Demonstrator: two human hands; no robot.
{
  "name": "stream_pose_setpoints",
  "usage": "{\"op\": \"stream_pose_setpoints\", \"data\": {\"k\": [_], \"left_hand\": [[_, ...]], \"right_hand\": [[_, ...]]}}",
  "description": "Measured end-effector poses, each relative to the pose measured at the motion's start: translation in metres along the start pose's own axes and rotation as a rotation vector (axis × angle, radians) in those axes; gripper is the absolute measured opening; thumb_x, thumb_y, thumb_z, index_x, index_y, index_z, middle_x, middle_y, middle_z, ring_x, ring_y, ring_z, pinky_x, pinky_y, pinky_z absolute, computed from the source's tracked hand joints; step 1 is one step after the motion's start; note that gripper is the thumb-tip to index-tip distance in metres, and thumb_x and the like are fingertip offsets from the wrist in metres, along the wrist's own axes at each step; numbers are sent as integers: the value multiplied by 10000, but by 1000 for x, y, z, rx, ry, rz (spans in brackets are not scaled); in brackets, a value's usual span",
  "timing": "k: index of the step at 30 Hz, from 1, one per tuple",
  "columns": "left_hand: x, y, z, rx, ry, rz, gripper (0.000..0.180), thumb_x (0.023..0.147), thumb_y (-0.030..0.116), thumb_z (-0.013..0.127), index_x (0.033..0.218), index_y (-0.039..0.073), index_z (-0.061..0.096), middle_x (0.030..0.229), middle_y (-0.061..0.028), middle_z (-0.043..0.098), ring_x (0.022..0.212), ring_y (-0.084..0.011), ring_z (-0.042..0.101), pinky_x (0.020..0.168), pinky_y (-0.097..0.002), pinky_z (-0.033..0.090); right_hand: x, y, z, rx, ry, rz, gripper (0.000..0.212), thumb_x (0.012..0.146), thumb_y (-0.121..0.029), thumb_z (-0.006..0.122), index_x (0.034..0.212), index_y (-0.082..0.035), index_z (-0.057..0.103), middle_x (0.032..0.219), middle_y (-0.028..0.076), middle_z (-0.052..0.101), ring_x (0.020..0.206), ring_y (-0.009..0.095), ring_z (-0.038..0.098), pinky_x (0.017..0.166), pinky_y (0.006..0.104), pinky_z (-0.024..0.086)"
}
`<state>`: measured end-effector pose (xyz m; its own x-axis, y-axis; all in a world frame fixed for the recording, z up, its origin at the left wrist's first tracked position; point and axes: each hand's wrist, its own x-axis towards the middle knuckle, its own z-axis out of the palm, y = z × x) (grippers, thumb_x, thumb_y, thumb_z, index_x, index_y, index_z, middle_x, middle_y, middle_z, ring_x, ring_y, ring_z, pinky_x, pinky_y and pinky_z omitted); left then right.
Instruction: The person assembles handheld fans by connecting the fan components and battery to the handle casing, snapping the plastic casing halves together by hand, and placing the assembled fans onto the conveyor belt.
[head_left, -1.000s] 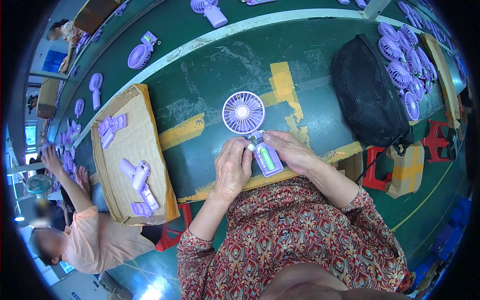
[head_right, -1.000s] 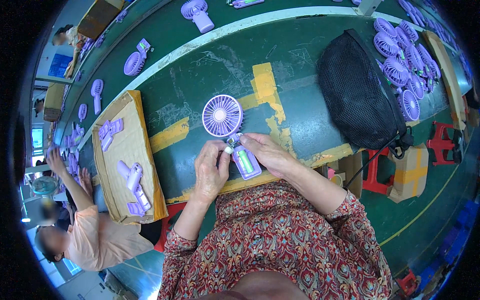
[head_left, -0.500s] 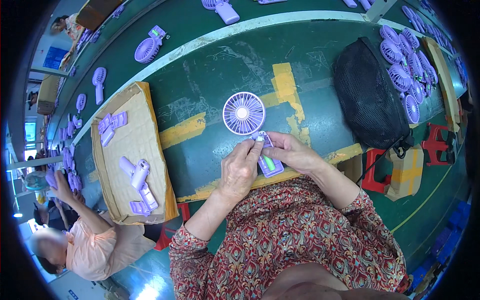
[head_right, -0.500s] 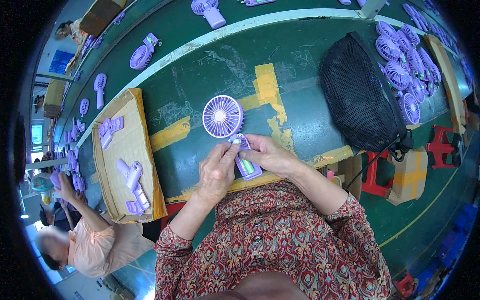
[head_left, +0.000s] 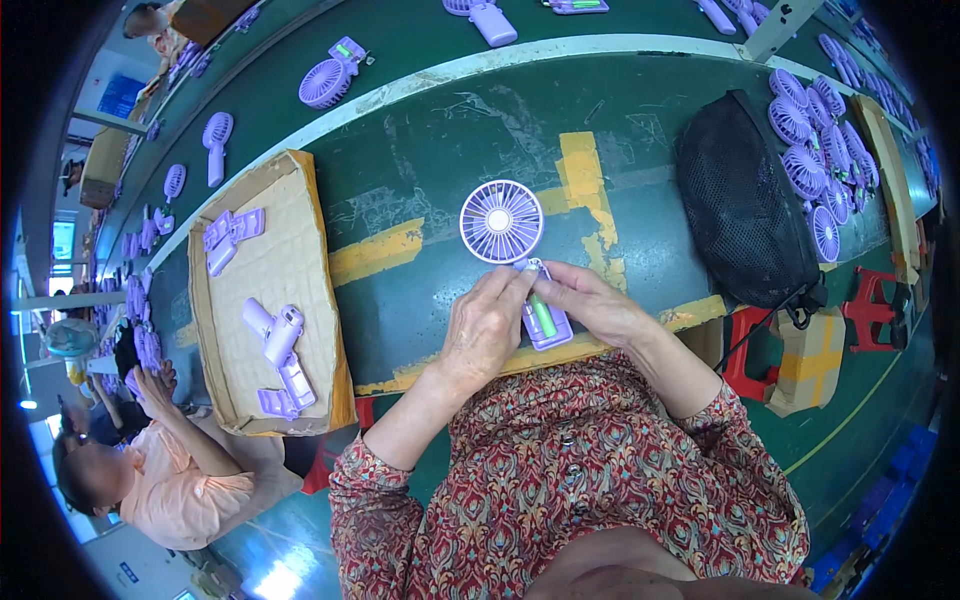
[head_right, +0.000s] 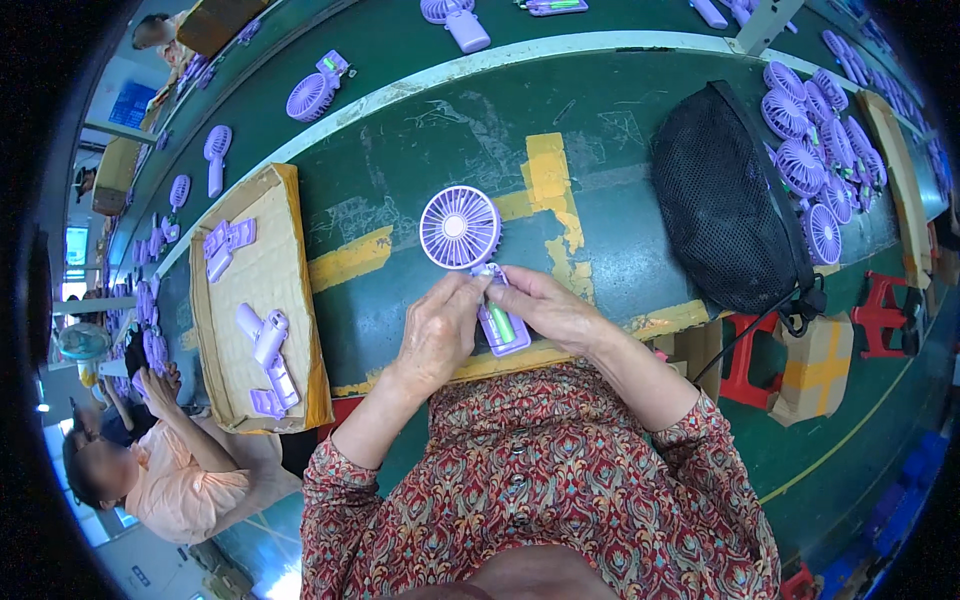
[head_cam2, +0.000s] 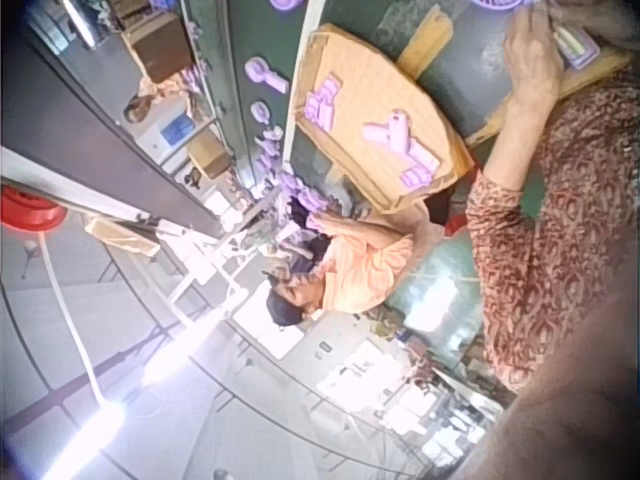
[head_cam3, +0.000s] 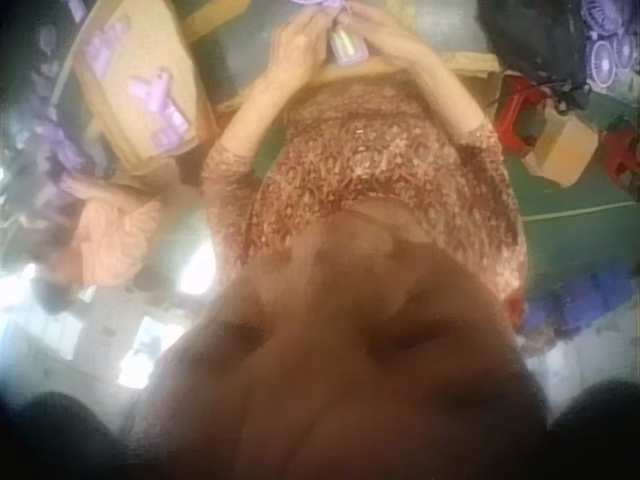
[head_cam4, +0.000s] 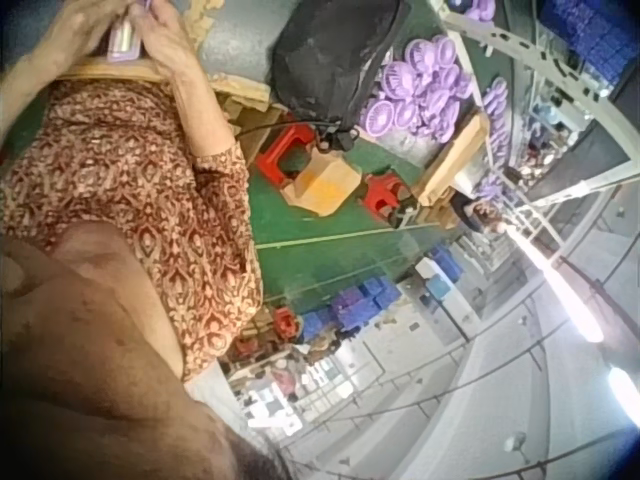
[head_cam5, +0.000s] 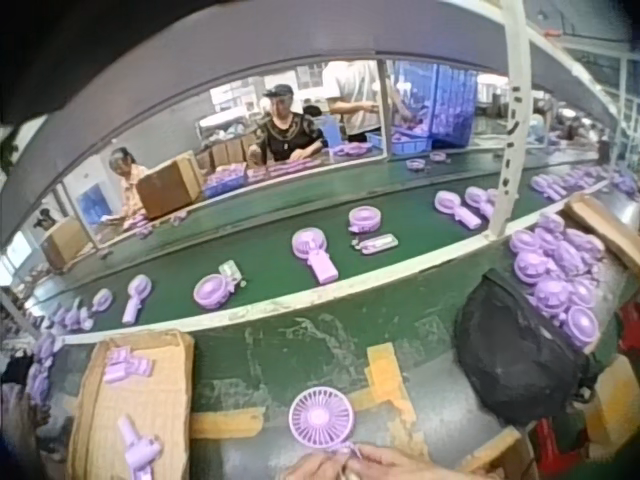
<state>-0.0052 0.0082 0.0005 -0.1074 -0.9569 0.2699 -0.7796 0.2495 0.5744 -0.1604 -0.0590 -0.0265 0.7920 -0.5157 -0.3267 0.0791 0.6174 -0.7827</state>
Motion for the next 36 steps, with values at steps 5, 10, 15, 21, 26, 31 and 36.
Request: {"op": "stream_pose_setpoints", "data": {"k": [5,10,15,21,26,31,36], "left_hand": [[-14,-6,-4,-271,111,-253,276,772,-59,557,1040,-2,591,935,-179,608,842,-332,620,693,-381,516],[-33,1,-7,-130,146,-123,257,724,-64,631,972,0,618,908,-151,623,813,-292,627,699,-338,510],[-32,1,3,-105,170,-107,201,713,-38,652,909,1,628,855,-133,623,769,-283,625,663,-338,509],[-18,3,17,-39,229,-145,114,717,24,659,815,19,602,812,-110,600,716,-281,611,604,-364,500],[-16,4,15,-161,242,-314,106,722,13,646,812,15,590,775,-127,590,702,-298,603,598,-380,489],[-32,1,-15,-308,152,-401,179,763,-1,615,941,-7,598,864,-140,620,751,-258,635,664,-313,512],[-61,-38,-107,300,260,-385,244,707,-47,601,941,20,610,900,-150,613,844,-325,604,743,-364,493]], "right_hand": [[5,3,5,28,142,42,321,969,-223,429,1162,21,508,1031,51,588,925,86,546,814,232,463],[5,6,3,76,97,57,302,972,-222,419,1129,12,527,1018,59,598,913,95,558,812,235,466],[3,9,6,74,118,42,295,971,-223,421,1121,7,530,1008,50,592,906,90,551,815,235,462],[4,11,11,72,191,-3,304,967,-223,438,1154,3,518,1005,31,577,902,78,534,809,227,457],[9,10,13,92,182,0,307,961,-216,452,1163,5,516,1009,34,577,899,81,538,796,235,467],[5,9,14,95,215,26,326,960,-198,437,1183,32,498,1067,102,599,960,160,587,860,289,471],[3,12,6,100,156,15,345,958,-210,430,1176,51,488,1074,156,604,983,227,604,886,330,475]]}}
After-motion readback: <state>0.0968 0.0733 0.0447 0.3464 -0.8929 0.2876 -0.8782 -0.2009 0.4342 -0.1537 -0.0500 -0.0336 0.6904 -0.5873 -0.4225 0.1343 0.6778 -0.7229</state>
